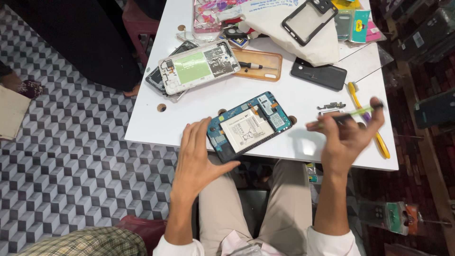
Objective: The person uses a screwdriver to remove screws from the back of a disassembled smartphone, then sets the phone aside and picks up another device. They continue to unscrew and manipulate internal components of the second phone, handling batteries and circuit boards while working at a cluttered repair table.
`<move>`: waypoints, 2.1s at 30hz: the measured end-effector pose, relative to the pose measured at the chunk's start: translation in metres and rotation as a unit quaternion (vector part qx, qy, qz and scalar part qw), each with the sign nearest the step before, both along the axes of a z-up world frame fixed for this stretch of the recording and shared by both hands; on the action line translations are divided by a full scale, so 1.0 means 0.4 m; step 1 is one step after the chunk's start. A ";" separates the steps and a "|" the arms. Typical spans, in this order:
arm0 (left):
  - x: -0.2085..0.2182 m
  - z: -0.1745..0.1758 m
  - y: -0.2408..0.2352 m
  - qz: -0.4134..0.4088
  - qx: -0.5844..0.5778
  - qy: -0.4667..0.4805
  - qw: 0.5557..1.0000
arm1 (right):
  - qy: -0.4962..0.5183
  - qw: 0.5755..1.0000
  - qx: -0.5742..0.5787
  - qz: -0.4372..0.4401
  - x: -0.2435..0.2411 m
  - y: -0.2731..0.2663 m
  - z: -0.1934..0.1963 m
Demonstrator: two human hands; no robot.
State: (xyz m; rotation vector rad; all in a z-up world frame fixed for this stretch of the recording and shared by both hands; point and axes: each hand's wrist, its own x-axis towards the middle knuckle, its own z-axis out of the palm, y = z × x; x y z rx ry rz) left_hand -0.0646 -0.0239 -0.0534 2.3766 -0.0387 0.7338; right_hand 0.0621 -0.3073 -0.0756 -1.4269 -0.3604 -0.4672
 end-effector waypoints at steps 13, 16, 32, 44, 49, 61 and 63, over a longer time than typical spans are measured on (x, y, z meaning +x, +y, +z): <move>-0.104 -0.111 -0.100 0.069 -0.064 -0.086 0.992 | 0.184 0.973 -0.003 0.143 -0.359 0.126 -0.164; -0.129 -0.113 -0.122 0.034 -0.073 -0.101 0.992 | 0.134 0.985 -0.048 0.101 -0.332 0.125 -0.100; 0.094 0.048 0.036 -0.149 0.044 -0.001 0.988 | 0.151 0.848 -0.435 0.261 0.090 0.073 0.150; 0.150 0.027 -0.016 -0.054 0.074 0.025 0.995 | 0.166 0.950 -0.265 -0.005 0.048 0.118 0.074; 0.142 0.050 -0.025 -0.029 0.062 0.060 0.996 | 0.100 0.987 -0.030 0.121 0.052 0.088 0.047; 0.139 0.037 -0.026 -0.027 0.009 0.064 0.998 | 0.032 0.998 -0.052 0.009 0.010 0.106 0.068; 0.141 0.040 -0.024 -0.027 0.007 0.063 0.998 | 0.022 0.999 -0.024 0.003 -0.015 0.086 0.078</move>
